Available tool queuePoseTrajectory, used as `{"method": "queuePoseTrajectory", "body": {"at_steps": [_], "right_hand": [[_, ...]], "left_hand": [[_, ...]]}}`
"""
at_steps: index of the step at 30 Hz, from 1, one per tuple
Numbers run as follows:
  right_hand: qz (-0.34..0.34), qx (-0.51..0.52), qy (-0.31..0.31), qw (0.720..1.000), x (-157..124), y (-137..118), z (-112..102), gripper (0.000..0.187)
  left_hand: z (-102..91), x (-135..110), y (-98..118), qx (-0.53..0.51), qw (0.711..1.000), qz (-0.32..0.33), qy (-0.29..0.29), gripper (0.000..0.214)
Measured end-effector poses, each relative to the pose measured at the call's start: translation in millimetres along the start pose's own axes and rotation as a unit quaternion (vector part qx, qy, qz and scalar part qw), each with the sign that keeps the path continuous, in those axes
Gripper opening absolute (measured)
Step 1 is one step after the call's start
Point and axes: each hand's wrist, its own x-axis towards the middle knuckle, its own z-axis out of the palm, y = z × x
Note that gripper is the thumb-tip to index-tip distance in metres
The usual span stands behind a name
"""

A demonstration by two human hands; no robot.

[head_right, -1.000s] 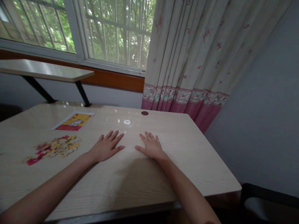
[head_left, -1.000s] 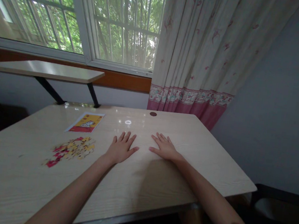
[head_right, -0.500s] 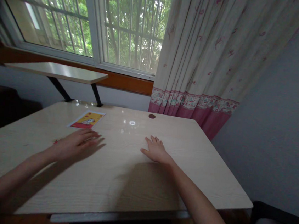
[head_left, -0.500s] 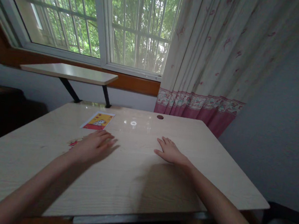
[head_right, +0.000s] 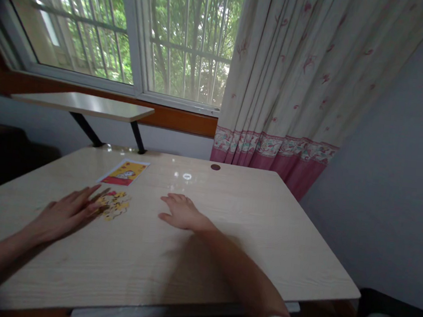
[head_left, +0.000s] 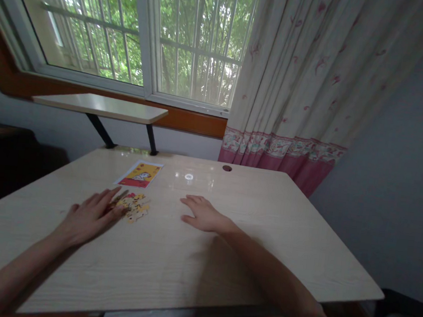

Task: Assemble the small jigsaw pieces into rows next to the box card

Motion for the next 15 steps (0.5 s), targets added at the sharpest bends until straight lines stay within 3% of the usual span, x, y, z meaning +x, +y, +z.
{"method": "queuePoseTrajectory", "body": {"at_steps": [9, 15], "right_hand": [[-0.039, -0.005, -0.004, 0.999, 47.5, -29.1, 32.9, 0.059], [-0.061, -0.043, 0.031, 0.997, 57.2, -37.1, 45.5, 0.049]], "left_hand": [[4.8, 2.8, 6.8, -0.047, 0.995, 0.071, -0.05, 0.062], [18.2, 8.2, 21.5, -0.065, 0.988, 0.136, -0.025, 0.06]]}}
